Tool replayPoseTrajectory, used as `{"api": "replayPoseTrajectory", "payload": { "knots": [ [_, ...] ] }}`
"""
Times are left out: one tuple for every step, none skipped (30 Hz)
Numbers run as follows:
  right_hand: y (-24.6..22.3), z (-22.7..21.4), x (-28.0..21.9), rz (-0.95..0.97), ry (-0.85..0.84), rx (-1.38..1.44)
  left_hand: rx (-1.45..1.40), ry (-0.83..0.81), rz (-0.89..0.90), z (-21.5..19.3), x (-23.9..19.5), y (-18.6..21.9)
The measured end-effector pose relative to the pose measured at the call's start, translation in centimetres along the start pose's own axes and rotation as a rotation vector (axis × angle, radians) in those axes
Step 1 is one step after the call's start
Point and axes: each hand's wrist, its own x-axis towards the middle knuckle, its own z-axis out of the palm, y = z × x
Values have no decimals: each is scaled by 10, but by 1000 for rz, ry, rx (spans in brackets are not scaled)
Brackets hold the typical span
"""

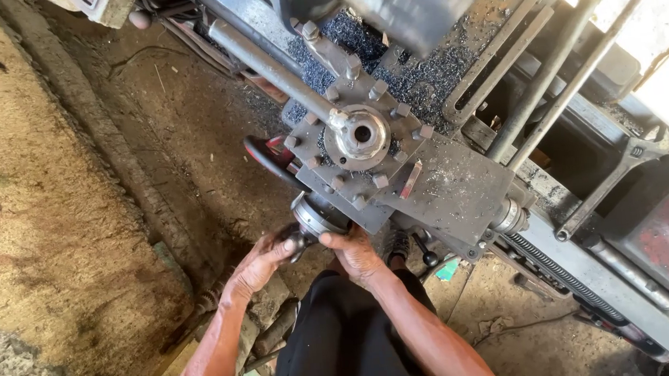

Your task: The person operates a lathe by rotating different wheels and handles on the machine to move parts of the lathe.

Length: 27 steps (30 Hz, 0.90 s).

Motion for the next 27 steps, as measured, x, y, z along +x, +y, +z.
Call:
{"api": "replayPoseTrajectory", "payload": {
  "knots": [
    [-4, 6, -3, 2, 0, -1, -2, 1, -1, 10, -7, 1],
    [-8, 12, -5, 6, 59, -61, 139, 135, -50, 21, -14, 2],
    [-14, 19, -6, 7, 116, -121, 281, 268, -96, 31, -19, 4],
    [-1, 7, -1, 6, 114, -122, 280, 269, -93, 42, -25, 5],
    [14, -5, 2, 18, 174, -165, 350, 325, 46, 53, -33, 4],
    [28, -18, 5, 30, 233, -209, 421, 380, 186, 64, -41, 2],
    [21, -9, 2, 28, 231, -211, 419, 380, 189, 72, -42, -9],
    [14, -1, -1, 79, 304, -309, 555, 449, 225, 79, -42, -20],
    [8, 5, -8, 136, 381, -409, 688, 517, 254, 88, -45, -34],
    [-12, 22, -14, 139, 382, -413, 684, 517, 251, 87, -40, -56],
    [-32, 40, -18, 333, 459, -493, 781, 563, 414, 84, -34, -77],
    [-51, 58, -21, 530, 533, -570, 877, 607, 579, 81, -27, -98],
    [-50, 59, -22, 529, 534, -571, 876, 606, 580, 83, -24, -101],
    [-49, 60, -23, 424, 481, -549, 954, 652, 623, 85, -20, -106],
    [-48, 61, -24, 323, 426, -526, 1034, 698, 662, 88, -18, -110],
    [-38, 56, -23, 324, 427, -526, 1033, 698, 660, 94, -18, -104],
    [-27, 51, -20, 250, 476, -518, 1098, 754, 659, 100, -17, -97],
    [-16, 47, -18, 176, 523, -509, 1162, 810, 658, 106, -16, -90],
    [-22, 48, -19, 176, 519, -510, 1163, 813, 658, 114, -18, -80],
    [-28, 49, -20, 191, 517, -563, 1163, 805, 580, 122, -20, -69],
    [-33, 51, -22, 208, 512, -618, 1162, 799, 498, 129, -23, -59],
    [-36, 51, -27, 212, 506, -619, 1163, 805, 494, 122, -16, -73],
    [-41, 51, -32, 231, 480, -668, 1111, 791, 440, 115, -8, -86],
    [-45, 51, -36, 249, 454, -716, 1058, 777, 387, 108, 0, -99],
    [-46, 46, -39, 251, 448, -718, 1058, 784, 384, 111, -3, -96],
    [-45, 42, -42, 254, 420, -735, 1037, 788, 358, 114, -6, -92],
    [-45, 38, -44, 256, 391, -751, 1016, 793, 332, 117, -9, -88]
  ]
}}
